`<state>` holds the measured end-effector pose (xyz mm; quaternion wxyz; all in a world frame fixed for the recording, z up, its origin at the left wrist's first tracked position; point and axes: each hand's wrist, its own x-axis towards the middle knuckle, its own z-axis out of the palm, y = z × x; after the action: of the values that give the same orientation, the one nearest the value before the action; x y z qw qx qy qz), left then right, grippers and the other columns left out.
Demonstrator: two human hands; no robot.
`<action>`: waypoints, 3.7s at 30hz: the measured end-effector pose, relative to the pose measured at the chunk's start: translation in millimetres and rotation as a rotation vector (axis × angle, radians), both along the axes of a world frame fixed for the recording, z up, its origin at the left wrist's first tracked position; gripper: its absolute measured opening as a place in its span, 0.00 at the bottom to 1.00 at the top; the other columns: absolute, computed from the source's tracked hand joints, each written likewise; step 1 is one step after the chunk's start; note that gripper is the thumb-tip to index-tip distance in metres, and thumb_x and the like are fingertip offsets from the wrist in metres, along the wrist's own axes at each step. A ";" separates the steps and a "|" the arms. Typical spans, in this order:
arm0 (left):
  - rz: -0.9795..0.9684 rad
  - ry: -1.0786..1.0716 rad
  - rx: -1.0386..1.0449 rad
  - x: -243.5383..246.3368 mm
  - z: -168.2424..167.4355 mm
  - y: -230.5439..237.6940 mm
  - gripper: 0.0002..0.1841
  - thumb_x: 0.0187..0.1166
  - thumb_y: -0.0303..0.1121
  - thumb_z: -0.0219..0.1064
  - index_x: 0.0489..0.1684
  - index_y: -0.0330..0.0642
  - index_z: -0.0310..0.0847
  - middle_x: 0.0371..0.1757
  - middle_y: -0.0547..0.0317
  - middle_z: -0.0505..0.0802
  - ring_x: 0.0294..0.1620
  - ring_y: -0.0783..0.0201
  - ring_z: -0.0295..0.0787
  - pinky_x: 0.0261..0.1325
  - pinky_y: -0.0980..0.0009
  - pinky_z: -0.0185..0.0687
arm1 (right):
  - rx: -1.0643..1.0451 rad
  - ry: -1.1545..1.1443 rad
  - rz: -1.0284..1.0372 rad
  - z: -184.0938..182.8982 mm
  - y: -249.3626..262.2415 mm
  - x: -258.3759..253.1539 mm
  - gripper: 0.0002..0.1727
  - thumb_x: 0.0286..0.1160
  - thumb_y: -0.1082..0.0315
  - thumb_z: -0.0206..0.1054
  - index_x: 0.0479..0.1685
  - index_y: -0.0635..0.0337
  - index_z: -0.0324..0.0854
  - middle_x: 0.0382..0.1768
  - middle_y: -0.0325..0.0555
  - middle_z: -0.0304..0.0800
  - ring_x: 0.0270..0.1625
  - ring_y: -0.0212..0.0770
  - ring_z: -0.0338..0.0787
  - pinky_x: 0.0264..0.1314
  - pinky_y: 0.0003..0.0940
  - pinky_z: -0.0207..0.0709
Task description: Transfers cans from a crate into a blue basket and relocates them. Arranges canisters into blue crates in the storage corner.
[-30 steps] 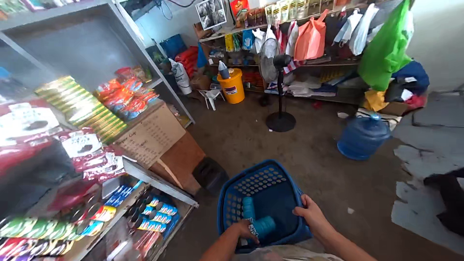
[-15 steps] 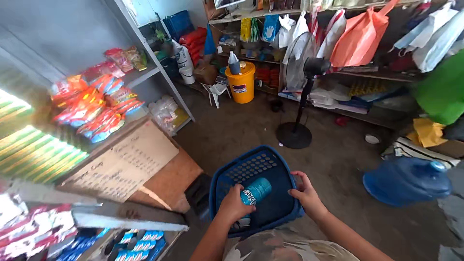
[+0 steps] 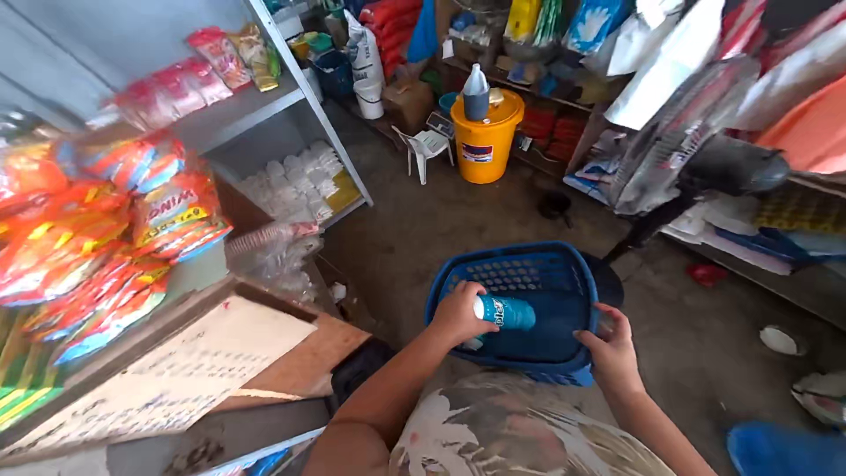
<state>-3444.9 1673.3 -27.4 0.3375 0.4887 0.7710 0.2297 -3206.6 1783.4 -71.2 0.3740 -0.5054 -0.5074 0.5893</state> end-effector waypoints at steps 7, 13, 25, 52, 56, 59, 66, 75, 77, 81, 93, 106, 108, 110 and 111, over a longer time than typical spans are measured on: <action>0.205 0.057 0.118 -97.9 14.2 119.2 0.41 0.59 0.40 0.88 0.77 0.39 0.76 0.77 0.42 0.83 0.79 0.46 0.77 0.83 0.51 0.70 | -0.140 -0.019 0.206 -14.3 164.7 -135.5 0.43 0.53 0.89 0.65 0.79 0.61 0.63 0.36 0.51 0.84 0.30 0.37 0.85 0.33 0.36 0.83; 0.591 0.142 0.457 -200.5 7.2 154.2 0.45 0.54 0.38 0.90 0.76 0.29 0.75 0.72 0.37 0.86 0.74 0.43 0.82 0.79 0.49 0.75 | -0.107 -0.080 0.473 1.4 276.6 -286.3 0.43 0.52 0.88 0.66 0.79 0.62 0.63 0.38 0.54 0.86 0.31 0.39 0.87 0.35 0.38 0.84; 0.897 0.154 0.602 -524.1 -31.8 246.2 0.44 0.53 0.40 0.89 0.73 0.27 0.76 0.68 0.36 0.88 0.69 0.50 0.87 0.73 0.55 0.82 | -0.067 -0.113 0.473 30.6 444.0 -584.5 0.42 0.52 0.88 0.64 0.78 0.59 0.64 0.40 0.49 0.86 0.32 0.36 0.89 0.34 0.34 0.86; 0.938 0.227 0.745 -1253.1 27.6 646.6 0.42 0.58 0.36 0.87 0.73 0.24 0.74 0.70 0.32 0.86 0.71 0.49 0.84 0.76 0.57 0.79 | 0.032 0.130 0.305 24.6 807.7 -1290.2 0.41 0.46 0.88 0.63 0.73 0.61 0.64 0.44 0.40 0.84 0.36 0.24 0.87 0.34 0.22 0.83; 0.923 0.273 0.629 -1363.8 28.0 688.2 0.41 0.59 0.41 0.87 0.73 0.30 0.78 0.69 0.36 0.87 0.71 0.45 0.85 0.76 0.48 0.78 | 0.028 0.142 0.243 16.5 819.3 -1361.4 0.41 0.43 0.89 0.62 0.71 0.62 0.65 0.33 0.35 0.85 0.30 0.24 0.88 0.32 0.22 0.84; 0.824 0.255 0.641 -1438.1 35.0 716.4 0.41 0.59 0.43 0.87 0.74 0.31 0.77 0.68 0.36 0.88 0.70 0.45 0.86 0.75 0.49 0.79 | -0.009 0.100 0.181 15.4 826.0 -1407.4 0.42 0.44 0.90 0.62 0.72 0.62 0.65 0.31 0.36 0.84 0.28 0.25 0.87 0.30 0.23 0.83; 0.692 0.176 0.733 -1587.3 27.3 790.6 0.42 0.57 0.41 0.88 0.73 0.30 0.77 0.68 0.36 0.88 0.68 0.49 0.87 0.74 0.53 0.81 | -0.044 0.082 0.043 19.4 855.7 -1527.5 0.42 0.47 0.92 0.61 0.74 0.62 0.65 0.38 0.40 0.85 0.30 0.26 0.87 0.32 0.22 0.83; 0.840 0.147 0.856 -1833.5 13.5 839.4 0.42 0.58 0.35 0.86 0.73 0.23 0.72 0.65 0.33 0.87 0.65 0.54 0.87 0.69 0.61 0.83 | 0.020 0.209 0.079 25.6 953.0 -1782.8 0.43 0.42 0.89 0.61 0.72 0.61 0.64 0.43 0.42 0.87 0.34 0.27 0.90 0.33 0.24 0.86; 0.960 0.172 0.900 -1888.1 21.0 837.3 0.42 0.57 0.34 0.86 0.72 0.22 0.71 0.62 0.34 0.87 0.61 0.55 0.87 0.66 0.62 0.84 | 0.008 0.201 0.121 37.3 973.3 -1846.6 0.43 0.43 0.90 0.62 0.73 0.60 0.63 0.39 0.42 0.87 0.32 0.30 0.90 0.32 0.27 0.86; 1.136 0.247 0.948 -1984.4 25.3 810.9 0.40 0.61 0.32 0.83 0.72 0.20 0.67 0.62 0.32 0.85 0.61 0.56 0.84 0.66 0.64 0.82 | 0.020 0.168 0.223 53.7 1005.4 -1964.4 0.43 0.46 0.88 0.63 0.75 0.60 0.64 0.46 0.45 0.85 0.33 0.31 0.87 0.33 0.29 0.85; 1.368 0.261 0.780 -2326.3 -22.7 770.4 0.42 0.66 0.32 0.83 0.76 0.19 0.63 0.68 0.22 0.80 0.68 0.42 0.80 0.73 0.53 0.76 | 0.015 0.130 0.208 55.0 1013.9 -2240.8 0.41 0.45 0.88 0.64 0.73 0.61 0.68 0.42 0.44 0.89 0.35 0.32 0.90 0.37 0.29 0.87; 0.916 -0.532 0.913 -2556.4 50.5 1058.8 0.35 0.83 0.33 0.70 0.85 0.33 0.56 0.68 0.33 0.80 0.56 0.50 0.88 0.52 0.57 0.90 | 0.084 0.048 -0.206 64.0 1055.2 -2362.8 0.43 0.45 0.89 0.62 0.75 0.63 0.63 0.50 0.44 0.86 0.41 0.28 0.90 0.38 0.25 0.86; 0.854 -0.565 0.962 -2584.2 64.9 1096.2 0.34 0.82 0.32 0.70 0.84 0.33 0.56 0.66 0.35 0.81 0.55 0.51 0.89 0.50 0.57 0.91 | 0.114 0.048 -0.242 60.6 1070.9 -2392.9 0.43 0.44 0.90 0.63 0.75 0.64 0.63 0.49 0.45 0.84 0.39 0.29 0.88 0.37 0.26 0.85; 0.766 -0.437 0.996 -2613.1 77.9 1128.8 0.37 0.78 0.31 0.74 0.83 0.30 0.56 0.67 0.33 0.80 0.59 0.50 0.87 0.54 0.56 0.90 | 0.146 0.025 -0.272 61.4 1089.1 -2421.0 0.44 0.43 0.90 0.64 0.75 0.63 0.64 0.47 0.47 0.84 0.36 0.31 0.86 0.36 0.29 0.84; 0.715 -0.334 1.000 -2627.8 84.8 1142.8 0.39 0.74 0.31 0.76 0.82 0.29 0.58 0.67 0.33 0.80 0.61 0.51 0.85 0.58 0.56 0.89 | 0.156 0.006 -0.281 60.6 1098.3 -2434.2 0.45 0.43 0.89 0.66 0.76 0.63 0.65 0.42 0.48 0.84 0.32 0.32 0.85 0.34 0.31 0.83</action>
<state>-6072.7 2816.1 57.4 0.0868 0.2574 0.6233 0.7333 -5640.8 2881.6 -10.5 0.4924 -0.5392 -0.4745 0.4915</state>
